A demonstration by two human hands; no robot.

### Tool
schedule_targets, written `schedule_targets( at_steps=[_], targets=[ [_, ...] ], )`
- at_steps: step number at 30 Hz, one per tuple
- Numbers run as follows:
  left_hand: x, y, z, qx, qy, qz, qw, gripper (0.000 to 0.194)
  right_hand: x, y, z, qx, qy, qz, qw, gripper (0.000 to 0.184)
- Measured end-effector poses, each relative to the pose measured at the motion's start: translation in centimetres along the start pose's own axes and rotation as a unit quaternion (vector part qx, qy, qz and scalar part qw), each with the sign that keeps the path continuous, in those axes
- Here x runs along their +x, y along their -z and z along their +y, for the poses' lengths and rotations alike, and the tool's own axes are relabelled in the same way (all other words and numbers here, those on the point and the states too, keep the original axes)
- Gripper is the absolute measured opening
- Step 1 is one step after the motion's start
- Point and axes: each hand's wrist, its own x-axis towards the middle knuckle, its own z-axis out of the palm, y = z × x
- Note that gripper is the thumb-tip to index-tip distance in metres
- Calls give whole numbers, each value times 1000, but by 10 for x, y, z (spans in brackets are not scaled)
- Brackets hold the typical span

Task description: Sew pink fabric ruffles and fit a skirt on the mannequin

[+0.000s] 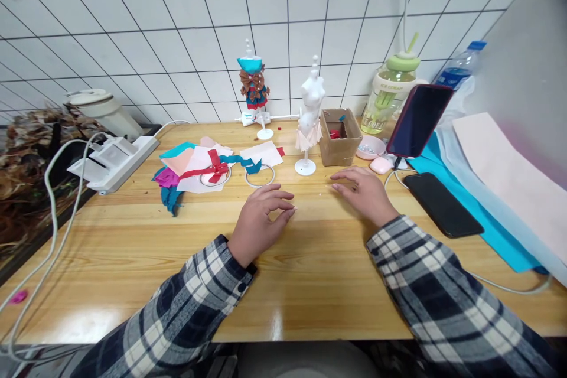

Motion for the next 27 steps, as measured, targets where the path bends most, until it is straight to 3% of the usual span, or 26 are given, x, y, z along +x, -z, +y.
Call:
schedule_targets(
  at_steps=[2,5,11,20,27],
  targets=[
    [0,-2,0,-15,11,-1,1000,6,5,0,18,-38,9,-50,998,20],
    [-1,-4,2,-33,19,-8,999,5,9,-3,23,-83,33,-104,991,21],
    [0,-3,3,-47,5,1,999,5,9,-2,15,-155,24,-94,983,18],
    [1,-5,2,-53,-8,7,999,5,10,-4,19,-184,-1,-110,977,14],
    [-1,-6,1,-54,-3,3,999,4,5,-8,10,-249,17,-104,963,16]
  ],
)
